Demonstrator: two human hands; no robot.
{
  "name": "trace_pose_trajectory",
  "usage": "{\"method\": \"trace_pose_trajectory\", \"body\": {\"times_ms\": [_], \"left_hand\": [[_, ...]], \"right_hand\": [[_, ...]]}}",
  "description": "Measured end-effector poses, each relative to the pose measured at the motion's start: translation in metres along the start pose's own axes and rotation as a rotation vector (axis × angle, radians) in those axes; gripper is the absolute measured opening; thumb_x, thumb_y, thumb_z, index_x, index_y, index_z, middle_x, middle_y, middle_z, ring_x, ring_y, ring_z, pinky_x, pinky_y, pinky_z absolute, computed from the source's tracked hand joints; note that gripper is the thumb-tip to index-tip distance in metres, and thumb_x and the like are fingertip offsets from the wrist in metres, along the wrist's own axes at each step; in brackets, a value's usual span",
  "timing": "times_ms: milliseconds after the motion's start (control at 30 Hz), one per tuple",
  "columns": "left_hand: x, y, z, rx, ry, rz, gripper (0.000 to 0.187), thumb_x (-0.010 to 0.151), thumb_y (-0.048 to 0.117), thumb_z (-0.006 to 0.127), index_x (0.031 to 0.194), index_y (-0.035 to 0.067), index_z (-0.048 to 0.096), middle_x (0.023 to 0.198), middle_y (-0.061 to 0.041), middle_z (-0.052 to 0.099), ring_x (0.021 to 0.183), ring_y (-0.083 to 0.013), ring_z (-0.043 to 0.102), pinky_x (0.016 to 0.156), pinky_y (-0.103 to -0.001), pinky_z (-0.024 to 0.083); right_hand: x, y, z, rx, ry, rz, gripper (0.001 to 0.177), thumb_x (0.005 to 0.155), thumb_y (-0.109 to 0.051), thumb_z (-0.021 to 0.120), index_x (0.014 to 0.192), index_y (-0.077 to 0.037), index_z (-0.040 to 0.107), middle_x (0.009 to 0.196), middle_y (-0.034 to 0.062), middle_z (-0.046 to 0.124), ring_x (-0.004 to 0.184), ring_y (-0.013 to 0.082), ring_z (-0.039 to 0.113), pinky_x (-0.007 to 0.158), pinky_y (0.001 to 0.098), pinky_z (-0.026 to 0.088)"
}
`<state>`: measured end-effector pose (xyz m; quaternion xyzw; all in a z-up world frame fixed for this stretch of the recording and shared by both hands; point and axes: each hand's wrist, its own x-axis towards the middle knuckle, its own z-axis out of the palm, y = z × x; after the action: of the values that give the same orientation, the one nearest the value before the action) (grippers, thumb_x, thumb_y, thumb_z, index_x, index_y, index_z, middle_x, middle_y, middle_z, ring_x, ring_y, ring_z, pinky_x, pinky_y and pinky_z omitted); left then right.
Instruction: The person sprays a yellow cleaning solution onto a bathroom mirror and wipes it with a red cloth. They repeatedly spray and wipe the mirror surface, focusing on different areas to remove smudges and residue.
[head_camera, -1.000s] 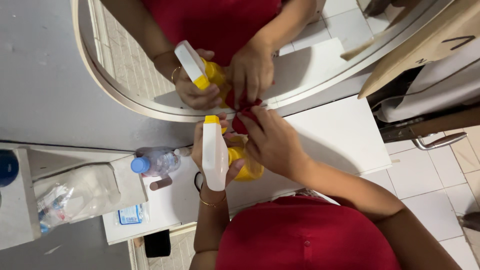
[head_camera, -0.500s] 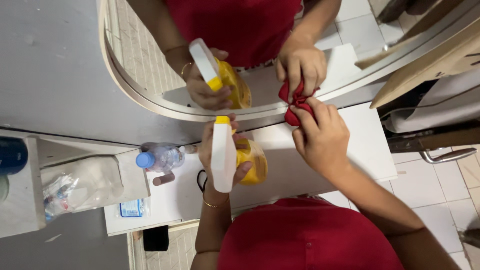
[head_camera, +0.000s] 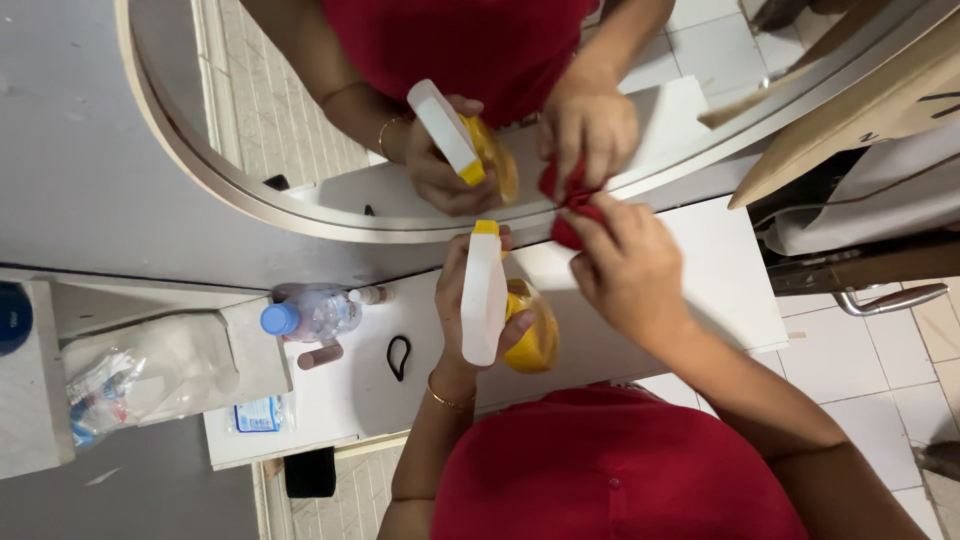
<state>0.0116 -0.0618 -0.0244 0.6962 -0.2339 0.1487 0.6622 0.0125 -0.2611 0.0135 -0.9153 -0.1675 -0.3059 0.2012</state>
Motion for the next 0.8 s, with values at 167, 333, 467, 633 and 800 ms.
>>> {"method": "trace_pose_trajectory", "body": {"times_ms": [167, 333, 467, 633, 800], "left_hand": [[0.003, 0.001, -0.004, 0.128, -0.060, 0.077, 0.052, 0.085, 0.041, 0.082, 0.119, 0.005, 0.067, 0.130, -0.015, 0.062, 0.119, -0.0263, 0.063, 0.097, -0.034, 0.056], [0.001, 0.000, -0.002, 0.045, -0.032, 0.043, 0.068, 0.089, 0.040, 0.082, 0.138, -0.002, 0.060, 0.132, -0.012, 0.058, 0.119, -0.0241, 0.062, 0.101, -0.035, 0.055], [0.002, 0.006, 0.000, -0.054, -0.042, -0.061, 0.070, 0.086, 0.036, 0.083, 0.139, -0.003, 0.059, 0.130, -0.012, 0.056, 0.113, -0.0206, 0.062, 0.082, -0.028, 0.063], [0.004, 0.010, 0.001, -0.058, -0.048, -0.067, 0.069, 0.086, 0.034, 0.083, 0.139, -0.003, 0.058, 0.132, -0.012, 0.055, 0.107, -0.0179, 0.064, 0.081, -0.026, 0.063], [0.004, 0.010, 0.001, 0.054, -0.036, 0.030, 0.068, 0.089, 0.034, 0.082, 0.141, -0.003, 0.058, 0.129, -0.012, 0.057, 0.116, -0.0218, 0.062, 0.103, -0.032, 0.053]], "right_hand": [[-0.004, 0.015, -0.013, -0.034, 0.050, 0.060, 0.045, 0.075, -0.003, 0.076, 0.120, -0.007, 0.072, 0.125, 0.0118, 0.063, 0.098, 0.0328, 0.061, 0.085, 0.0427, 0.053], [-0.039, 0.029, -0.001, 0.679, 0.084, 0.238, 0.046, 0.085, 0.004, 0.053, 0.128, -0.002, 0.065, 0.128, 0.0178, 0.059, 0.114, 0.0299, 0.061, 0.103, 0.0394, 0.050], [-0.061, 0.034, 0.021, 1.417, 0.072, 0.839, 0.044, 0.095, -0.003, 0.045, 0.137, 0.005, 0.054, 0.119, 0.0186, 0.064, 0.100, 0.0221, 0.066, 0.091, 0.0347, 0.055], [-0.056, 0.034, 0.027, 1.651, -0.072, 1.073, 0.052, 0.097, -0.014, 0.043, 0.145, 0.006, 0.046, 0.122, 0.0212, 0.064, 0.098, 0.0259, 0.068, 0.085, 0.0380, 0.058], [-0.038, 0.028, 0.024, 1.719, -0.101, 1.152, 0.055, 0.097, -0.015, 0.046, 0.148, 0.003, 0.045, 0.129, 0.0177, 0.064, 0.106, 0.0239, 0.068, 0.089, 0.0376, 0.058]]}}
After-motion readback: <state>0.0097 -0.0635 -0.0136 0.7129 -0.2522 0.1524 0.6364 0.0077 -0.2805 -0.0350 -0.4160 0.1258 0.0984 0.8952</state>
